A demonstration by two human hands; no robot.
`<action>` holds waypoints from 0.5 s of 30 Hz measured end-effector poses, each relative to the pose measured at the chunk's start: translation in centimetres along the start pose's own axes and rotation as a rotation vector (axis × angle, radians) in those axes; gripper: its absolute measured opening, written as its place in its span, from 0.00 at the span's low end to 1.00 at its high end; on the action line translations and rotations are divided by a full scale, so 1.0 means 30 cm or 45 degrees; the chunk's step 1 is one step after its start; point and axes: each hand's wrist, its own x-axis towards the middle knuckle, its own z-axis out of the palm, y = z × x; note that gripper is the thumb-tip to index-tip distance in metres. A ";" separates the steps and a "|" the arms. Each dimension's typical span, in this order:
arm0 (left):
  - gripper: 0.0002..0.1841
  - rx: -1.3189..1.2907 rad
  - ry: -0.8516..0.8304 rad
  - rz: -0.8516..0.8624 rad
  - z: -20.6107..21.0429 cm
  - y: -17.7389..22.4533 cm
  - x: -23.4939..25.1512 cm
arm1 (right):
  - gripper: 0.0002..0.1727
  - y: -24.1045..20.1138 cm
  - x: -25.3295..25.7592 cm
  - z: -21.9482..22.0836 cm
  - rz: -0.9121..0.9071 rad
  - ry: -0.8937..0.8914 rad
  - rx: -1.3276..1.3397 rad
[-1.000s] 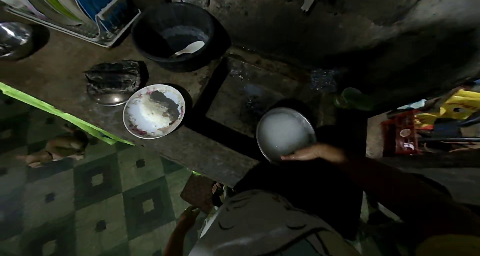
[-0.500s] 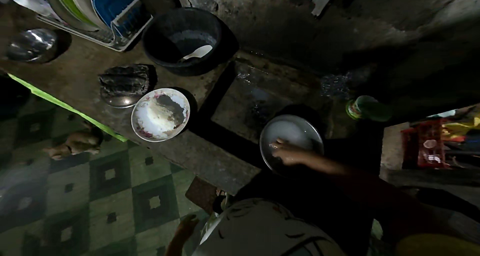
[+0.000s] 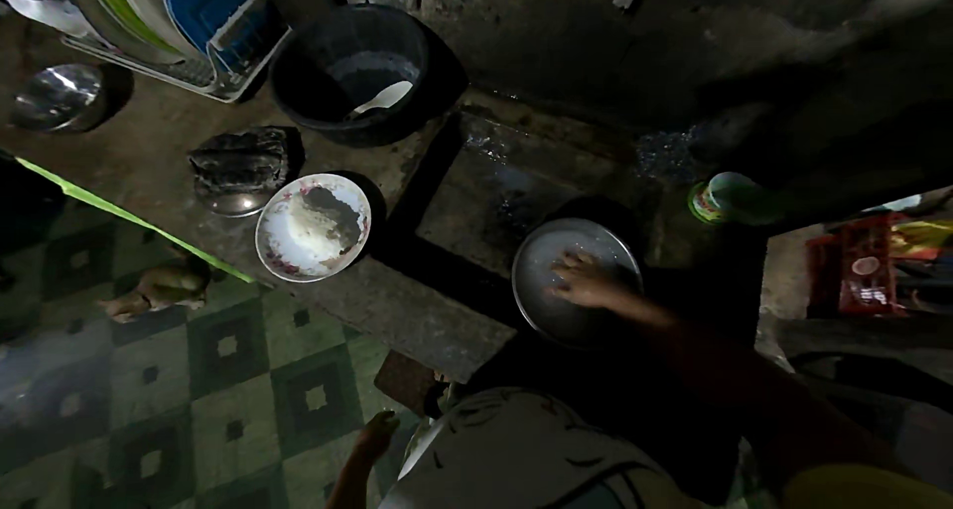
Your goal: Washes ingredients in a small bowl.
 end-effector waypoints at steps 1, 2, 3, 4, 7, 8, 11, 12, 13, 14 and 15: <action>0.25 0.010 0.002 0.011 0.003 -0.004 0.005 | 0.41 0.006 -0.018 -0.004 0.039 -0.010 -0.003; 0.25 0.016 0.007 0.024 0.007 -0.009 0.008 | 0.41 0.015 -0.034 -0.002 0.064 -0.025 -0.018; 0.25 0.017 0.010 0.040 0.011 -0.016 0.014 | 0.41 0.023 -0.053 -0.001 0.075 -0.049 -0.032; 0.25 0.004 0.012 0.043 0.014 -0.022 0.020 | 0.41 0.030 -0.071 0.004 0.073 -0.054 -0.043; 0.25 -0.031 0.005 0.044 0.015 -0.031 0.033 | 0.42 0.019 -0.131 0.017 0.069 -0.085 -0.033; 0.25 -0.016 -0.002 0.043 0.015 -0.035 0.037 | 0.42 0.005 -0.146 0.025 0.064 -0.085 0.016; 0.25 0.034 -0.019 0.037 0.016 -0.041 0.044 | 0.42 -0.046 -0.163 0.046 0.023 -0.121 0.176; 0.25 0.034 -0.023 0.039 0.015 -0.038 0.040 | 0.41 -0.062 -0.158 0.047 0.012 -0.128 0.201; 0.25 0.028 -0.020 0.043 0.013 -0.038 0.036 | 0.41 -0.074 -0.147 0.048 0.014 -0.130 0.199; 0.25 0.016 -0.023 0.042 0.009 -0.036 0.028 | 0.40 -0.079 -0.128 0.050 0.024 -0.128 0.191; 0.25 0.000 -0.025 0.041 0.003 -0.033 0.020 | 0.39 -0.080 -0.107 0.052 0.041 -0.108 0.195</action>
